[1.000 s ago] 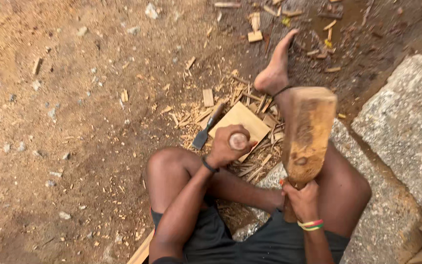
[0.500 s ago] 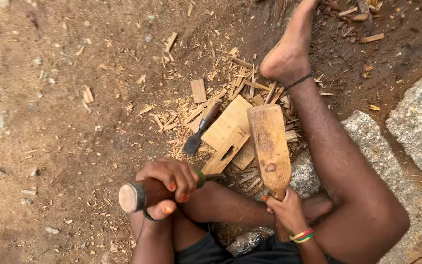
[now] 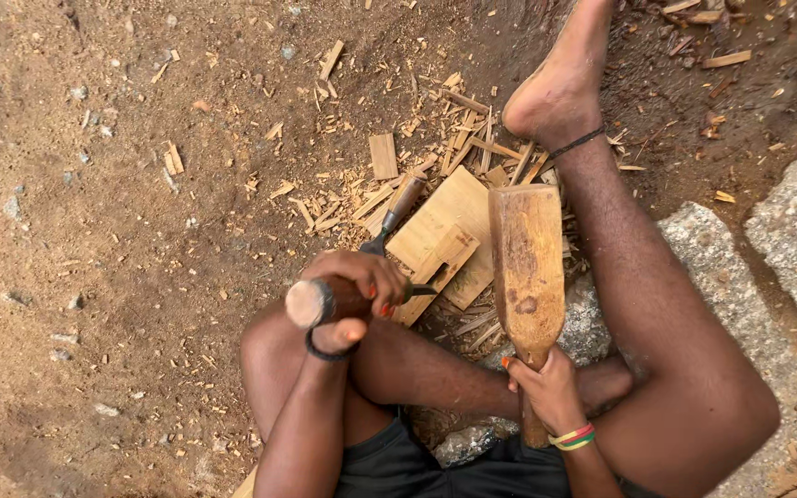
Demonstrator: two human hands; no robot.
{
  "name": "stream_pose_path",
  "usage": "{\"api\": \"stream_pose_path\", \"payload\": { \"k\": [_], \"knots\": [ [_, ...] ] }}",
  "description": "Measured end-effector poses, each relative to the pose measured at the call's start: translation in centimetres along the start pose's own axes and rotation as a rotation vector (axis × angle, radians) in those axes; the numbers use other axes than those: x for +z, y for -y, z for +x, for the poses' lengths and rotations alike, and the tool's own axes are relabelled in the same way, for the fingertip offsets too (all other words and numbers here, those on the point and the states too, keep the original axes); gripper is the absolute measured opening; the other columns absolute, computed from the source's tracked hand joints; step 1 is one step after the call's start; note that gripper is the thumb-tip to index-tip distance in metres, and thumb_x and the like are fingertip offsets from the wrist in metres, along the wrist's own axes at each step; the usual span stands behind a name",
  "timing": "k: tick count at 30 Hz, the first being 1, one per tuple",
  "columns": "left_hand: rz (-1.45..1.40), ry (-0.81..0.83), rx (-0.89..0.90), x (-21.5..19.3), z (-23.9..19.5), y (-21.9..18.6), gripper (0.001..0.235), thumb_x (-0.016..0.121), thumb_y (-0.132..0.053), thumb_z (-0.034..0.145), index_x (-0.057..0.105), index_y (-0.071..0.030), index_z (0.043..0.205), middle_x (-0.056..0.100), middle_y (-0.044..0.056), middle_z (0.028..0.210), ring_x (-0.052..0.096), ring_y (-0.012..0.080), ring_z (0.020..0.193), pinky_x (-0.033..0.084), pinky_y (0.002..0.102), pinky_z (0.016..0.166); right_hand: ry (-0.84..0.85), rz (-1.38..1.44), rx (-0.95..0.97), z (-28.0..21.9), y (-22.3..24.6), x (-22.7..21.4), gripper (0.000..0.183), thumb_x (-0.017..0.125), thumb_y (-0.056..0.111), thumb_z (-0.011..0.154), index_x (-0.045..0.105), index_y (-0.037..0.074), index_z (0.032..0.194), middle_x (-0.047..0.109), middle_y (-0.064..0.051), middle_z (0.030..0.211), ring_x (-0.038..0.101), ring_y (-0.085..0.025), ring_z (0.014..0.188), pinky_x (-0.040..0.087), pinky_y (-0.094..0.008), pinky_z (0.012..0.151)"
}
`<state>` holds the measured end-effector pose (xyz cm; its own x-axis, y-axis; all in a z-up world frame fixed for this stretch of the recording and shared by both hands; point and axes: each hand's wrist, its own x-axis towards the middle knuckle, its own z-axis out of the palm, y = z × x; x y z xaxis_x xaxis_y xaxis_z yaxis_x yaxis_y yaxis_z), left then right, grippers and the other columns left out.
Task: The person sits on the ground and uses a chisel and wooden mallet to carve a rectangular piece of wood. They repeatedly strike the chisel to remove wood shavings and occasionally pause to inspect the carved surface.
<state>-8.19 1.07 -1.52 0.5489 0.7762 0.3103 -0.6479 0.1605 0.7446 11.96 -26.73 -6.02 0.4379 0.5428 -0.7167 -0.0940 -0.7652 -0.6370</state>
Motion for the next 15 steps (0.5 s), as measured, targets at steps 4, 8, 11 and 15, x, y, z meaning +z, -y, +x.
{"api": "stream_pose_path", "payload": {
  "k": [4,8,11,15],
  "knots": [
    [0.091,-0.069,-0.111,0.1,0.2,2.7,0.041,0.086,-0.034,0.09,0.059,-0.004,0.096,0.062,0.006,0.074,0.064,0.0172,0.067,0.055,0.032,0.06,-0.013,-0.034,-0.071,0.6,0.3,-0.3,0.013,0.073,0.006,0.081,0.065,-0.003,0.085,0.067,-0.006,0.064,0.064,-0.013,0.054,0.052,-0.03,0.051],
    [0.174,-0.093,-0.216,-0.9,1.3,3.9,0.038,0.083,-0.033,0.089,0.06,-0.004,0.092,0.065,0.006,0.074,0.063,0.0116,0.063,0.052,0.027,0.055,-0.069,-0.132,-0.122,0.3,0.6,-1.2,0.014,0.074,0.007,0.082,0.067,-0.005,0.082,0.069,-0.008,0.063,0.066,-0.014,0.054,0.053,-0.031,0.051],
    [0.141,-0.149,-0.249,-0.9,2.2,4.4,0.037,0.083,-0.032,0.089,0.06,-0.004,0.09,0.064,0.003,0.07,0.062,0.0093,0.058,0.051,0.025,0.051,-0.126,-0.129,-0.193,-0.4,0.8,-2.2,0.013,0.073,0.007,0.081,0.067,-0.004,0.082,0.069,-0.008,0.064,0.065,-0.014,0.055,0.052,-0.031,0.051],
    [0.055,-0.15,-0.265,-0.9,3.6,4.8,0.034,0.082,-0.031,0.09,0.059,-0.006,0.089,0.063,0.0,0.072,0.06,0.0087,0.06,0.051,0.025,0.054,-0.153,-0.043,-0.236,-1.0,1.3,-2.9,0.015,0.074,0.008,0.083,0.068,-0.005,0.079,0.068,-0.008,0.062,0.064,-0.015,0.054,0.05,-0.032,0.052]
  ]
}}
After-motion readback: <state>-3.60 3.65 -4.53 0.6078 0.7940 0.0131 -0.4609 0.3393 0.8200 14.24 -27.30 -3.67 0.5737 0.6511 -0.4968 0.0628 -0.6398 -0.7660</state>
